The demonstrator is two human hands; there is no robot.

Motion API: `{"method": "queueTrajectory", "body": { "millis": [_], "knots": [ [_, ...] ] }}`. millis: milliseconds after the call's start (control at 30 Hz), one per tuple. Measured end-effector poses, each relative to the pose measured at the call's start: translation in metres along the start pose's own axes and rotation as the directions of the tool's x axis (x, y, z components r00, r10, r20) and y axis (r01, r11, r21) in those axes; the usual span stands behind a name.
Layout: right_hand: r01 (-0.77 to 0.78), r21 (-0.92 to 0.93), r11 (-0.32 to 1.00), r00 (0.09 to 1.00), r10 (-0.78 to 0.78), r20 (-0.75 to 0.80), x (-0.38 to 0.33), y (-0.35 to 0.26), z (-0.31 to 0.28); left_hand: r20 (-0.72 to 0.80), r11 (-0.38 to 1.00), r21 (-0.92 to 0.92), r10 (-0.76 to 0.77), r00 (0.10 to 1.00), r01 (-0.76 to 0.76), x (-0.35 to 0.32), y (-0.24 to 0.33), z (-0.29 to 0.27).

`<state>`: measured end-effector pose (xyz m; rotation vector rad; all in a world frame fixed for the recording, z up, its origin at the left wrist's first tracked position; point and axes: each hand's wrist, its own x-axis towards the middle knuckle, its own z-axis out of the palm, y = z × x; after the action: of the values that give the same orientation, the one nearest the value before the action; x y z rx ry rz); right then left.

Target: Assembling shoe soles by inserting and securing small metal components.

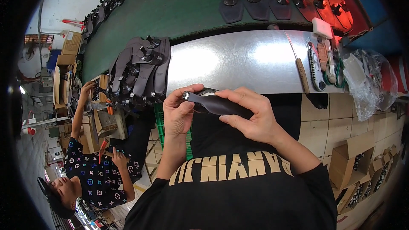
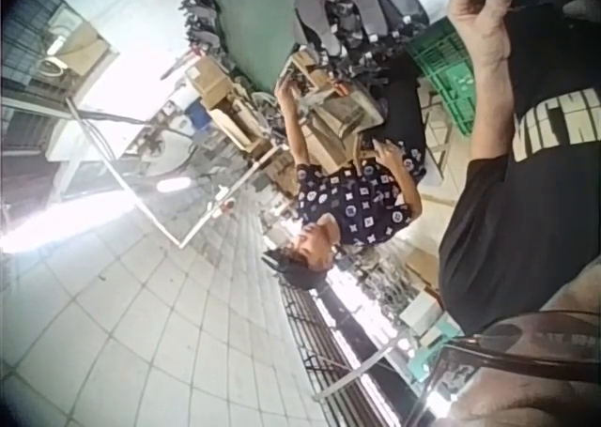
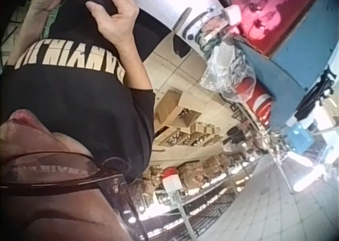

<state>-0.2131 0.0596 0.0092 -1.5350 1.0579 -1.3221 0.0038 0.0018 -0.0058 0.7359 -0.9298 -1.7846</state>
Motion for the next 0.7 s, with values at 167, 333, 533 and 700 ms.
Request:
{"method": "queueTrajectory", "body": {
  "millis": [167,333,533,700],
  "knots": [
    [-0.004,-0.012,1.000,1.000,0.004,0.002,-0.0006,0.0005,0.0000,-0.010,1.000,0.020,0.006,1.000,-0.006,-0.0002,-0.0002,-0.0009],
    [-0.030,-0.007,1.000,0.999,0.030,0.013,-0.0009,0.0001,0.0003,-0.020,0.999,0.041,0.008,1.000,-0.007,-0.0009,-0.0012,-0.0011],
    [-0.023,-0.032,0.999,1.000,0.024,0.020,-0.0009,-0.0009,-0.0010,0.003,0.998,0.055,0.013,1.000,-0.014,-0.0012,-0.0013,-0.0016],
    [-0.015,-0.076,0.997,1.000,0.016,0.014,-0.0012,-0.0031,-0.0010,0.010,0.997,0.080,0.008,1.000,-0.009,-0.0025,-0.0010,-0.0015]
  ]
}}
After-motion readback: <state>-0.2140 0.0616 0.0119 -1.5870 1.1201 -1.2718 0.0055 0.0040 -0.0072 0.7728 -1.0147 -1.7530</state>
